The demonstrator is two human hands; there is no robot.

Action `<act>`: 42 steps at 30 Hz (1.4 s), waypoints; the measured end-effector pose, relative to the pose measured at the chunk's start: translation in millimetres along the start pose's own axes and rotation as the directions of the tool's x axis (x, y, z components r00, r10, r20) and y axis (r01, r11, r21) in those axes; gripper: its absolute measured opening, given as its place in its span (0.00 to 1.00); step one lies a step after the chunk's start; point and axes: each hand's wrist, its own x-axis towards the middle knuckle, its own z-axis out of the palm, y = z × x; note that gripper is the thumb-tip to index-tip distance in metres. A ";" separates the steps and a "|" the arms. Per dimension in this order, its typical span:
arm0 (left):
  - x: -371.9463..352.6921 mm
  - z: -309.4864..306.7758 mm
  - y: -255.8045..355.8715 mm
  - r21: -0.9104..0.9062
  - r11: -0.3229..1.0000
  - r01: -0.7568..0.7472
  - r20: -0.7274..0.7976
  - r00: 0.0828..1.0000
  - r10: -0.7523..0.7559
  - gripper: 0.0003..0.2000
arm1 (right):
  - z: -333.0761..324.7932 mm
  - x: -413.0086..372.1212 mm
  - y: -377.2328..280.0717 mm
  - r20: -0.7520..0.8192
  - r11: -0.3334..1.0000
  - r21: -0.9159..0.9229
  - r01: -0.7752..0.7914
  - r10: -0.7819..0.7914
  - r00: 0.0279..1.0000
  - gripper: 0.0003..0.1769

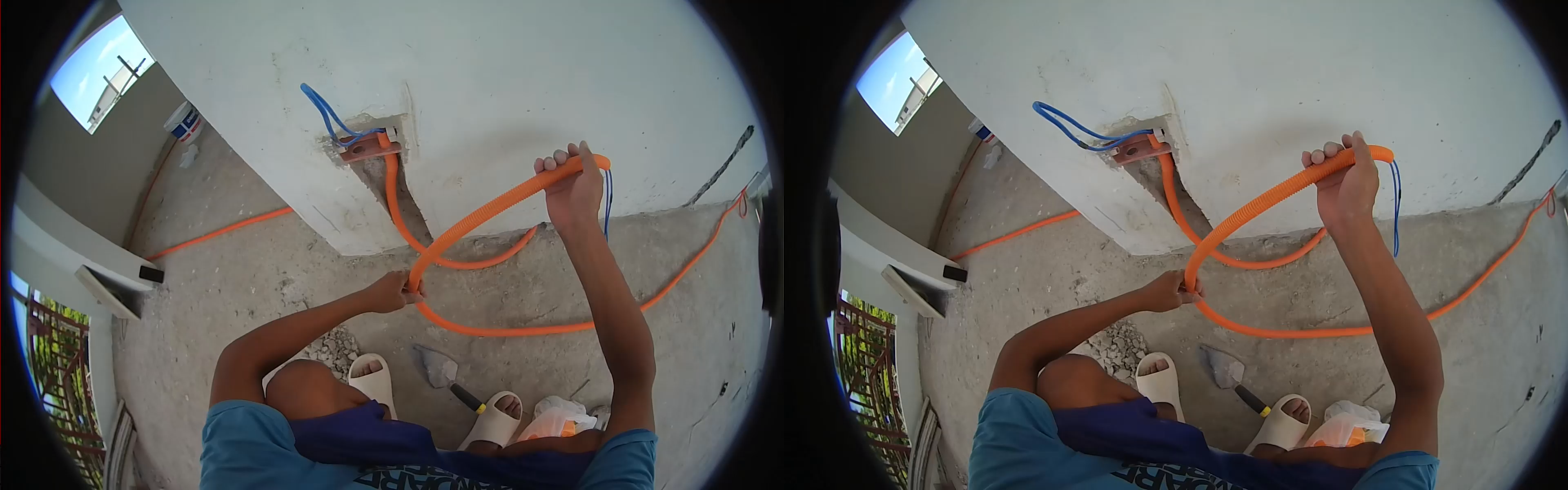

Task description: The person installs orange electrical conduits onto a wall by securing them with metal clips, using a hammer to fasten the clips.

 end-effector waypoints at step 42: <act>-83.3 -108.4 170.3 0.359 0.880 -0.310 -0.530 0.709 0.466 0.10 | 90.6 -96.5 222.5 0.480 0.930 -0.222 -0.293 0.365 0.798 0.30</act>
